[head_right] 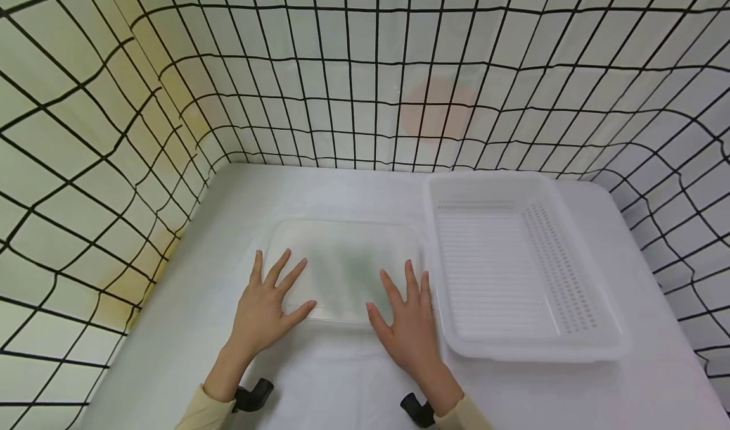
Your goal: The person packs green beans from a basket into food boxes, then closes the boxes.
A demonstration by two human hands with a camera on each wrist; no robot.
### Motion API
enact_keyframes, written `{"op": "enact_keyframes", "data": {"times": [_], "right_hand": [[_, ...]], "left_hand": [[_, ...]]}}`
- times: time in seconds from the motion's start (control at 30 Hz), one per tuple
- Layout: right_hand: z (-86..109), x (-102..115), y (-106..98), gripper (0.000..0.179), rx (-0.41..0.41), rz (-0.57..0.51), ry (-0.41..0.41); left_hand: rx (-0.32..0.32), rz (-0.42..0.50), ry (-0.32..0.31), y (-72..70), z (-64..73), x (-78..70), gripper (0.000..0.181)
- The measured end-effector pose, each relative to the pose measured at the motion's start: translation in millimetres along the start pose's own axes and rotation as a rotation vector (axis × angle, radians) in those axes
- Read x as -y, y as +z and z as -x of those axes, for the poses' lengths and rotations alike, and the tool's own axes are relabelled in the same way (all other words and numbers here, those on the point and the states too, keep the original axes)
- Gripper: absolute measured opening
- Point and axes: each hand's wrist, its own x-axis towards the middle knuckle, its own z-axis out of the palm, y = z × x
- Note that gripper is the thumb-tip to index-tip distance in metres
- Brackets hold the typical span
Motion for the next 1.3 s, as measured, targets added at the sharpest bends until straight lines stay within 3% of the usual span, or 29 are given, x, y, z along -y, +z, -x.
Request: {"op": "enact_keyframes", "data": {"times": [0.2,0.4,0.53,0.63,0.8,0.9,1.17,1.3], "right_hand": [[15.2,-1.1,0.0,0.052,-0.094,-0.154,0.072],[26.4,0.2,1.2,0.056,-0.130,-0.338,0.161],[27.7,0.5,3.5,0.059,-0.167,-0.450,0.237],[25.5,-1.7,5.4,0.054,-0.183,-0.510,0.245],[21.3,-8.8,11.7,0.044,-0.211,-0.557,0.183],[20.6,-13.1,14.6,0.041,-0.210,-0.561,0.168],[20.6,-20.3,10.5,0.038,-0.159,-0.526,0.162],[18.0,-14.3,2.1,0.039,-0.095,-0.505,0.253]], "left_hand": [[0.008,0.117,-0.045,-3.4,3.1,2.5,0.080],[0.022,0.189,-0.088,-9.0,8.6,4.9,0.084],[-0.006,0.204,-0.082,-8.1,10.8,8.5,0.084],[-0.047,0.209,-0.065,-6.7,10.8,10.4,0.084],[-0.096,0.210,-0.044,-3.4,8.6,12.8,0.084],[-0.087,0.214,-0.059,-2.0,6.8,13.2,0.084],[0.039,0.177,-0.110,-2.7,3.9,11.7,0.087],[0.091,0.152,-0.122,-5.7,2.8,10.8,0.087]]}}
